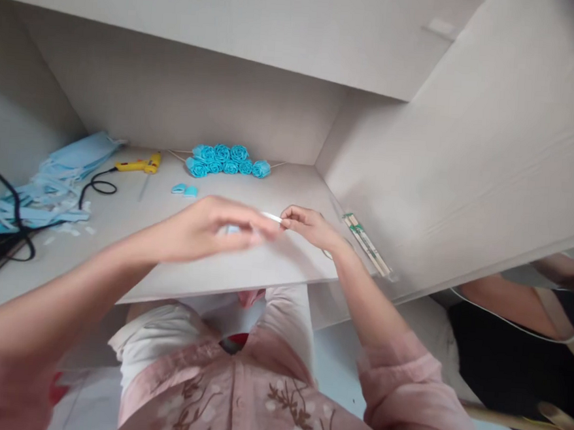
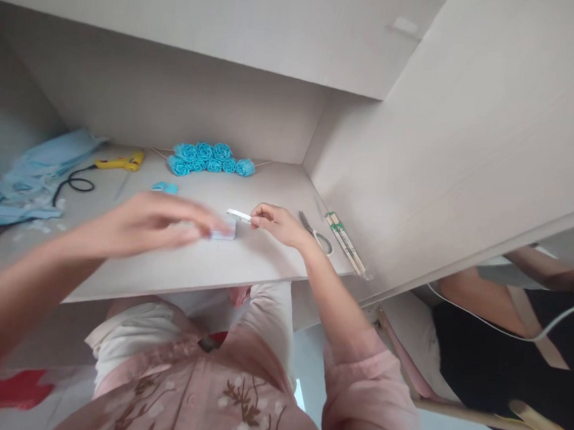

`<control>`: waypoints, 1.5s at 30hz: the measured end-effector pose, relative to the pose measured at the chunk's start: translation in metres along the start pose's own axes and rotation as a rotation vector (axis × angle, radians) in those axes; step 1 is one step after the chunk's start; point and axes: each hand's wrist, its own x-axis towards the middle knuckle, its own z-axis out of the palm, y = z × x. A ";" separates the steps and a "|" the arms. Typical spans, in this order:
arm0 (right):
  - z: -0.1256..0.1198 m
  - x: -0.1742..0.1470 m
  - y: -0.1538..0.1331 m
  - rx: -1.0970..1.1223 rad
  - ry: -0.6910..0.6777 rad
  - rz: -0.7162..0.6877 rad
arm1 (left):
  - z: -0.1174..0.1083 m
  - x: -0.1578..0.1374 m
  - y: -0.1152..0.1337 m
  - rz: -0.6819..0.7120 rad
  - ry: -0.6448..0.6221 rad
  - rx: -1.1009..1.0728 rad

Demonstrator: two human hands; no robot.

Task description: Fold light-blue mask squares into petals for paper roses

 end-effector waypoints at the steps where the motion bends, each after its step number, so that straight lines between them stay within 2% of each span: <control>1: -0.001 -0.002 -0.005 0.018 -0.013 -0.020 | -0.001 0.006 0.006 0.000 0.011 -0.056; 3: -0.003 -0.006 -0.013 0.026 -0.032 -0.041 | 0.002 0.020 0.012 -0.003 0.000 -0.219; 5: -0.005 -0.008 -0.017 0.019 -0.050 -0.043 | 0.009 0.030 0.012 -0.018 -0.088 -0.408; 8: -0.005 -0.004 -0.018 0.011 -0.094 -0.038 | 0.021 0.033 0.006 -0.062 -0.234 -0.718; 10: -0.005 0.001 -0.016 -0.004 -0.115 -0.041 | 0.028 0.032 0.002 -0.086 -0.247 -0.869; 13: -0.012 0.008 -0.009 -0.017 -0.060 -0.086 | 0.035 0.032 -0.004 -0.154 -0.150 -0.958; 16: -0.033 0.005 0.005 -0.139 0.117 -0.056 | 0.038 0.037 -0.011 -0.230 -0.020 -1.010; 18: -0.050 -0.008 0.018 -0.390 0.256 0.085 | 0.037 0.041 -0.018 -0.252 0.077 -1.057; 20: -0.059 -0.025 0.031 -0.740 0.304 0.347 | 0.036 0.044 -0.026 -0.252 0.162 -1.110; 21: -0.059 -0.035 0.037 -0.900 0.278 0.480 | 0.036 0.046 -0.031 -0.249 0.196 -1.132; 22: -0.056 -0.044 0.042 -0.951 0.270 0.535 | 0.036 0.047 -0.035 -0.249 0.228 -1.150; 24: -0.043 -0.059 0.050 -1.019 0.251 0.581 | 0.038 0.048 -0.045 -0.252 0.288 -1.173; 26: -0.028 -0.067 0.057 -1.202 0.224 0.641 | 0.040 0.049 -0.056 -0.278 0.349 -1.192; 28: -0.020 -0.067 0.063 -1.259 0.228 0.625 | 0.043 0.049 -0.067 -0.321 0.418 -1.225; 30: -0.020 -0.060 0.066 -1.185 0.236 0.604 | 0.045 0.048 -0.078 -0.346 0.445 -1.271; 32: -0.027 -0.048 0.064 -0.927 0.314 0.615 | 0.047 0.046 -0.087 -0.357 0.438 -1.308; 34: -0.035 -0.033 0.056 -0.501 0.432 0.593 | 0.047 0.044 -0.092 -0.350 0.417 -1.345; 37: -0.034 -0.011 0.039 0.188 0.516 0.418 | 0.048 0.041 -0.097 -0.340 0.399 -1.374; 39: -0.022 0.001 0.028 0.451 0.398 0.357 | 0.049 0.040 -0.100 -0.349 0.389 -1.372; 45: 0.022 0.022 0.013 0.808 0.053 0.226 | 0.047 0.043 -0.106 -0.371 0.336 -1.386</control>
